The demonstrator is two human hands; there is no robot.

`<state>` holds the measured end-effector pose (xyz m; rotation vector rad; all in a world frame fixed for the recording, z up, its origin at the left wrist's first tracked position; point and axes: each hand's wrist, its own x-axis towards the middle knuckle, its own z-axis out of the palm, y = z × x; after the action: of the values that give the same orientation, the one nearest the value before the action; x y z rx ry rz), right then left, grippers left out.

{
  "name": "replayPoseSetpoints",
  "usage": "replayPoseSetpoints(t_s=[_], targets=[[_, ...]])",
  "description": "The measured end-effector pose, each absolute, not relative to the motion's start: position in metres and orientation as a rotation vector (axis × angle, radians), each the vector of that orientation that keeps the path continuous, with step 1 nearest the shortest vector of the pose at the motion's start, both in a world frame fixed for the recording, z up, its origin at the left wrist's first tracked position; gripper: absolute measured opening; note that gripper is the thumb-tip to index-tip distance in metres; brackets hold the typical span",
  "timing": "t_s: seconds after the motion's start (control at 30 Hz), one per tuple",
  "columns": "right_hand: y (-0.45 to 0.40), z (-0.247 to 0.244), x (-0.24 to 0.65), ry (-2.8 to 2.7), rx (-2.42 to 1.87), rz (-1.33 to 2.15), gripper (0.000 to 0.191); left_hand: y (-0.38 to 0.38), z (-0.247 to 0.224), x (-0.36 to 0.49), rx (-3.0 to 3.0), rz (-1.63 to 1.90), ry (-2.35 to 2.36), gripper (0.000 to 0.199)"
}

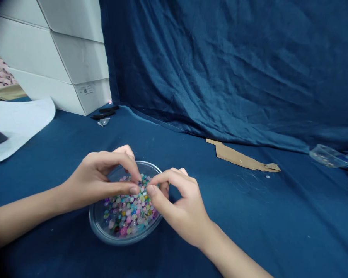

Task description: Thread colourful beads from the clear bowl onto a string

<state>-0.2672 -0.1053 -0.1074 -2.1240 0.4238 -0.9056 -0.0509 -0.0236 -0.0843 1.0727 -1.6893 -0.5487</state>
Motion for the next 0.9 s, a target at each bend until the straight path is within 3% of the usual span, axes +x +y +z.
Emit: replayPoseSetpoints(t_s=[0.13,0.4,0.57,0.9], targets=[[-0.106,-0.107,-0.267,0.421,-2.254,-0.899,0.012,-0.025,-0.083,-0.051,1.143,-0.523,-1.715,0.013],[-0.107,-0.114,-0.266,0.449,-2.257,-0.902,0.014,-0.022,-0.066,-0.041,1.59,-0.128,-2.074,0.009],[-0.107,-0.115,-0.265,0.427,-2.303,-0.919,0.011,-0.019,-0.062,-0.034,1.915,-0.304,-2.255,0.009],[-0.108,-0.116,-0.265,0.459,-2.297,-0.906,0.009,-0.018,-0.067,-0.03,1.964,-0.357,-2.27,0.01]])
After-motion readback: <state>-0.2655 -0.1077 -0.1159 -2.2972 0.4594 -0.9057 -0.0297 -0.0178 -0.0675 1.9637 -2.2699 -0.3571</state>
